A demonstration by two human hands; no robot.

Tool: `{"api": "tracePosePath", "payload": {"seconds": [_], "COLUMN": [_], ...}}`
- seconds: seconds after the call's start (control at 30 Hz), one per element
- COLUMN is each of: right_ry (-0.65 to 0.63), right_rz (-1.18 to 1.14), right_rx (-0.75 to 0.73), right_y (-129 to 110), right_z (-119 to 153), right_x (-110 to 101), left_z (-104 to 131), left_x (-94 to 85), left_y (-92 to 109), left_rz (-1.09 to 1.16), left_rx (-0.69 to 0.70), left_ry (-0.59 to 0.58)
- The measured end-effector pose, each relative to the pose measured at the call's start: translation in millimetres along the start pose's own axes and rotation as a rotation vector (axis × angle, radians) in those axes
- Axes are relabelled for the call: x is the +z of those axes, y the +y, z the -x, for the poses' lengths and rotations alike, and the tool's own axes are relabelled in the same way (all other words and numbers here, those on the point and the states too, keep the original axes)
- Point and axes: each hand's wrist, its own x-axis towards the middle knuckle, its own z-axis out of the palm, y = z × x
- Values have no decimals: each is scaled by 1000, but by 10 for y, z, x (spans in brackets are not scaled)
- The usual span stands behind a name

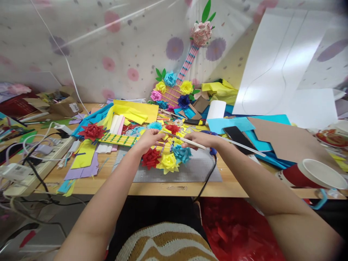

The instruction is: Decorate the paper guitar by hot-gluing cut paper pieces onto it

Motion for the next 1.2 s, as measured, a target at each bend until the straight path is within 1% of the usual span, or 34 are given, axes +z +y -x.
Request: {"api": "tracePosePath", "payload": {"seconds": [0.33,0.6,0.8,0.87,0.93,1.0,1.07,1.2], "right_ry": [10,39,105,132,156,193,246,319], "right_rz": [27,31,9,-15,-52,-91,-127,-196], "right_rx": [-15,-5,7,17,40,73,105,159], "right_y": [13,38,78,89,95,101,115,164], "right_z": [-44,-47,-27,-18,-13,-18,-30,-34], "right_x": [7,27,45,65,96,136,175,225], "left_z": [14,13,-46,-66,-88,-110,-129,-162], "left_x": [-99,-96,-84,-56,1,87,190,387], "left_y": [40,140,147,124,93,62,39,17], "left_rz": [-85,-132,-149,-117,-50,48,173,376], "left_rx": [-30,-69,-32,-6,26,35,18,-11], "left_ry": [-5,-14,-39,-11,43,108,149,155]}}
